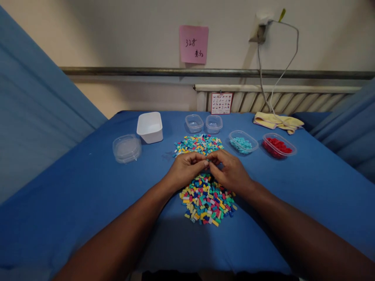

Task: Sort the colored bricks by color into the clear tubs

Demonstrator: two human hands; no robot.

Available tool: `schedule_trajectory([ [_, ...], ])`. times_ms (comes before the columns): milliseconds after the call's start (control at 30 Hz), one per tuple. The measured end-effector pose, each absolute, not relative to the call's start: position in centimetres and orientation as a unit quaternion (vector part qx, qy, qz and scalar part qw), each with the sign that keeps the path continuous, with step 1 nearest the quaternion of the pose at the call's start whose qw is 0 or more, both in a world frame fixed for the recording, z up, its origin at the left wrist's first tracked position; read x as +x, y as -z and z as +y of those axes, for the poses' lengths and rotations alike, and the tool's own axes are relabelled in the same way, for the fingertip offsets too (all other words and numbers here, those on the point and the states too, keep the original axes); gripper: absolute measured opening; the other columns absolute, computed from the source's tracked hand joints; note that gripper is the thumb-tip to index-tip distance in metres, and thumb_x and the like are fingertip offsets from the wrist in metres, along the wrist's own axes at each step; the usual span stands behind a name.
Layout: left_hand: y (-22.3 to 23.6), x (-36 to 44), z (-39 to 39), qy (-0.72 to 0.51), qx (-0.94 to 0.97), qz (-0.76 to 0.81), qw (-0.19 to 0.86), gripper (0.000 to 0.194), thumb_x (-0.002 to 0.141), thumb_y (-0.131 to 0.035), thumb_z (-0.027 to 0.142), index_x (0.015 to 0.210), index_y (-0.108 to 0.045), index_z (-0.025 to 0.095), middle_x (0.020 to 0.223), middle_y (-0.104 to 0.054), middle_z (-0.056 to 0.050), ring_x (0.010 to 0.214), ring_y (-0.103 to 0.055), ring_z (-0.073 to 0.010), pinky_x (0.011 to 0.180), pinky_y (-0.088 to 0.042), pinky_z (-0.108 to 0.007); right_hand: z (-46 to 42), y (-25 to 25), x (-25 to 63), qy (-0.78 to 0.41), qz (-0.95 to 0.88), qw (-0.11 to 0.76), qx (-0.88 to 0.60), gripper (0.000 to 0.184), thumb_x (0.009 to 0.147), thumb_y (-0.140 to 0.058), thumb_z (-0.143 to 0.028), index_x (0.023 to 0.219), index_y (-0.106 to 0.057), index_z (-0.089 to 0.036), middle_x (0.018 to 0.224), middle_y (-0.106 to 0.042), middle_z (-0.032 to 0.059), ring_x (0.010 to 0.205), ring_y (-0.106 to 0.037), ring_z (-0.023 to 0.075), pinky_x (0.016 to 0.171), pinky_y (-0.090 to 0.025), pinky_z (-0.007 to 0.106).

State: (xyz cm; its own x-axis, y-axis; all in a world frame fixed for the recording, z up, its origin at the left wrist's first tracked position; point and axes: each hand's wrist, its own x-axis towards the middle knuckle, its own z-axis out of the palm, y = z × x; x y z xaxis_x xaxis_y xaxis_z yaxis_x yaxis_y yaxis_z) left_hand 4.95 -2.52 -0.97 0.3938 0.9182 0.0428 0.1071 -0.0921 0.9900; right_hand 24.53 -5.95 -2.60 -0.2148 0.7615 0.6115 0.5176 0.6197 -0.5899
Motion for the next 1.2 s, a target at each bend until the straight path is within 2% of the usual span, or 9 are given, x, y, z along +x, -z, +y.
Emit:
schedule_trajectory([
  [167,0.8,4.8,-2.5,-0.383,0.667,0.405,0.495,0.027,0.09,-0.078,0.043,0.091,-0.08,0.016,0.08,-0.076,-0.004,0.071,-0.066,-0.0148,0.066,-0.051,-0.027,-5.4,1.7,26.2,-0.078,-0.77,0.467,-0.428,0.016,0.098,-0.062,-0.015,0.107,-0.073,-0.023,0.098,-0.077,0.0056,0.091,-0.072,0.0222,0.083,-0.057,0.035],
  [367,0.8,3.0,-0.6,-0.486,0.643,0.471,0.358,0.029,0.093,-0.073,0.045,0.096,-0.082,0.018,0.082,-0.076,-0.003,0.075,-0.068,-0.0166,0.07,-0.052,-0.028,-2.8,1.9,33.8,0.125,-0.688,0.454,-0.552,0.016,0.099,-0.062,-0.024,0.105,-0.076,-0.019,0.099,-0.079,0.0123,0.092,-0.073,0.0295,0.087,-0.057,0.044],
  [533,1.7,1.9,1.1,-0.517,0.631,0.491,0.305,0.029,0.091,-0.073,0.045,0.096,-0.083,0.018,0.086,-0.079,-0.003,0.076,-0.067,-0.0169,0.073,-0.053,-0.028,-1.8,3.0,36.6,0.151,-0.696,0.394,-0.581,0.026,0.101,-0.061,-0.026,0.12,-0.077,-0.017,0.114,-0.081,0.0172,0.106,-0.073,0.0359,0.097,-0.056,0.053],
  [600,2.0,1.8,1.3,-0.515,0.632,0.494,0.302,0.03,0.091,-0.072,0.045,0.097,-0.082,0.017,0.087,-0.08,-0.004,0.076,-0.068,-0.0174,0.075,-0.054,-0.029,-2.1,3.0,35.9,0.147,-0.713,0.395,-0.56,0.028,0.103,-0.06,-0.026,0.124,-0.076,-0.016,0.116,-0.081,0.0177,0.109,-0.073,0.0361,0.099,-0.056,0.055],
  [667,2.1,1.8,1.3,-0.511,0.637,0.493,0.299,0.03,0.092,-0.071,0.045,0.095,-0.082,0.017,0.087,-0.08,-0.004,0.077,-0.068,-0.0177,0.076,-0.055,-0.029,-2.6,3.0,34.7,0.123,-0.742,0.395,-0.528,0.026,0.106,-0.058,-0.026,0.122,-0.077,-0.018,0.115,-0.081,0.0156,0.107,-0.074,0.0332,0.099,-0.057,0.051],
  [833,2.3,1.8,1.2,-0.505,0.65,0.49,0.288,0.028,0.093,-0.07,0.044,0.094,-0.082,0.018,0.089,-0.08,-0.004,0.08,-0.069,-0.0187,0.079,-0.055,-0.03,-3.6,4.0,32.3,0.015,-0.807,0.321,-0.496,0.027,0.109,-0.053,-0.025,0.121,-0.076,-0.021,0.113,-0.082,0.0123,0.102,-0.077,0.0291,0.091,-0.061,0.044],
  [967,2.5,1.8,1.2,-0.496,0.659,0.486,0.289,0.028,0.094,-0.069,0.044,0.092,-0.081,0.019,0.086,-0.078,-0.003,0.079,-0.068,-0.0185,0.077,-0.054,-0.029,-3.4,4.8,31.9,-0.015,-0.802,0.326,-0.5,0.026,0.105,-0.055,-0.022,0.12,-0.076,-0.021,0.11,-0.081,0.012,0.102,-0.076,0.0297,0.091,-0.061,0.045],
  [1100,2.8,1.9,1.1,-0.475,0.675,0.48,0.297,0.029,0.096,-0.068,0.045,0.093,-0.081,0.019,0.085,-0.077,-0.002,0.079,-0.067,-0.0178,0.075,-0.052,-0.028,-3.4,4.8,31.0,-0.03,-0.819,0.325,-0.471,0.032,0.099,-0.056,-0.016,0.125,-0.074,-0.021,0.119,-0.08,0.0136,0.111,-0.074,0.0308,0.1,-0.059,0.049],
  [1200,2.9,2.0,0.9,-0.462,0.683,0.478,0.304,0.03,0.097,-0.067,0.046,0.096,-0.081,0.02,0.087,-0.077,-0.002,0.08,-0.067,-0.0178,0.074,-0.051,-0.028,-3.6,4.6,30.5,-0.06,-0.809,0.343,-0.474,0.033,0.098,-0.056,-0.016,0.126,-0.074,-0.02,0.116,-0.08,0.0127,0.107,-0.075,0.0294,0.097,-0.06,0.047],
])
